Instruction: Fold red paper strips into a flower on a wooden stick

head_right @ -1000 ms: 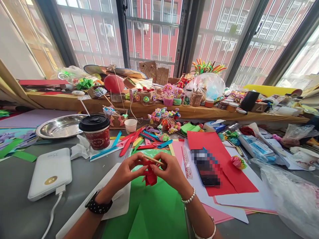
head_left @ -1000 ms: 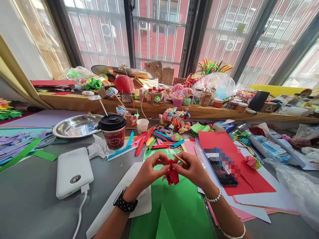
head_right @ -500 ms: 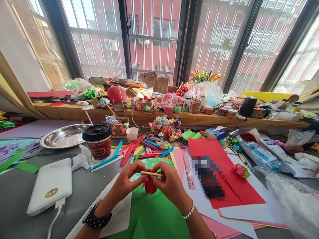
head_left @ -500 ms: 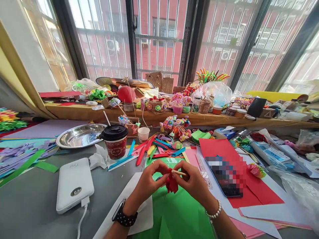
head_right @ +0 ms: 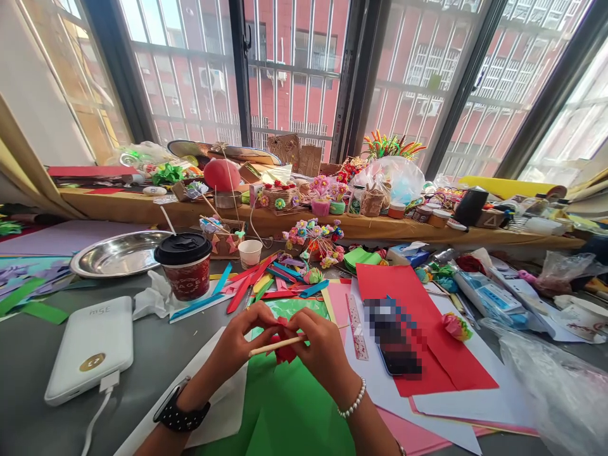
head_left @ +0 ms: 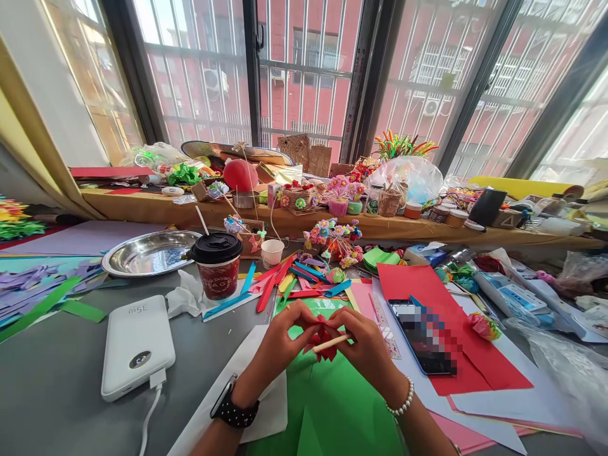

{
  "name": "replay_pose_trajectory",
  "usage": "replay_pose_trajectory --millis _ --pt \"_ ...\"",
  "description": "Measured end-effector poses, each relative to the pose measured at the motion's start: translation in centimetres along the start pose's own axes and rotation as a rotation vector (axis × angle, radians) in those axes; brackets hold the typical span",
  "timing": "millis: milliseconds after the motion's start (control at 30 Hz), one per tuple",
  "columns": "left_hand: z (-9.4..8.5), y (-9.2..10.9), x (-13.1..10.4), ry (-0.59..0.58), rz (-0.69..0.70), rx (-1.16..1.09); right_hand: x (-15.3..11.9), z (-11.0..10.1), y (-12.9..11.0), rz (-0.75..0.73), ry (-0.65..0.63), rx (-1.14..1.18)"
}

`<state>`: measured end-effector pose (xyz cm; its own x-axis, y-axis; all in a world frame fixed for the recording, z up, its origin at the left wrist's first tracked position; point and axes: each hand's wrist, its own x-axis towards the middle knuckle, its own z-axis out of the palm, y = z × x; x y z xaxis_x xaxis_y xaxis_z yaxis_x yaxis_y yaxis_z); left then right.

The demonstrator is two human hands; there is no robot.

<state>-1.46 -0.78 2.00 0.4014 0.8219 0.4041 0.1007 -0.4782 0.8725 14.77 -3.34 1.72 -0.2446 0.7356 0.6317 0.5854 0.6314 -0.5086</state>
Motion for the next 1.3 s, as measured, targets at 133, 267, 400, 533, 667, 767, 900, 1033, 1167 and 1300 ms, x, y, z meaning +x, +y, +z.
replay_pose_trajectory --millis 133,267,400,533,667,767,900,1033,1167,1300 --pt "0.08 -0.40 0.04 0.054 0.049 0.077 -0.13 0.16 0.23 -0.129 0.061 -0.158" --pt "0.04 -0.44 0.14 0.044 0.017 0.054 -0.09 0.17 0.29 -0.196 0.102 -0.246" --pt "-0.14 -0.18 0.17 -0.035 -0.068 -0.035 -0.06 0.20 0.38 -0.192 0.116 -0.269" --pt "-0.10 -0.12 0.08 -0.008 -0.095 -0.038 -0.10 0.34 0.32 -0.232 0.114 -0.321" --pt "0.14 -0.28 0.02 0.044 -0.061 0.029 -0.26 0.36 0.21 -0.319 0.104 -0.436" --pt "0.26 -0.30 0.04 0.053 -0.066 0.063 -0.42 0.32 0.30 -0.356 0.072 -0.494" --pt "0.22 -0.24 0.16 0.050 -0.090 0.069 -0.52 0.37 0.46 -0.350 0.101 -0.489" --pt "0.11 -0.42 0.23 0.044 -0.090 0.146 -0.52 0.49 0.47 -0.355 0.136 -0.479" --pt "0.17 -0.78 0.23 0.055 -0.055 0.180 -0.47 0.65 0.45 -0.365 0.135 -0.485" --pt "0.33 -1.06 0.22 0.079 -0.037 0.223 -0.30 0.68 0.42 -0.367 0.164 -0.458"
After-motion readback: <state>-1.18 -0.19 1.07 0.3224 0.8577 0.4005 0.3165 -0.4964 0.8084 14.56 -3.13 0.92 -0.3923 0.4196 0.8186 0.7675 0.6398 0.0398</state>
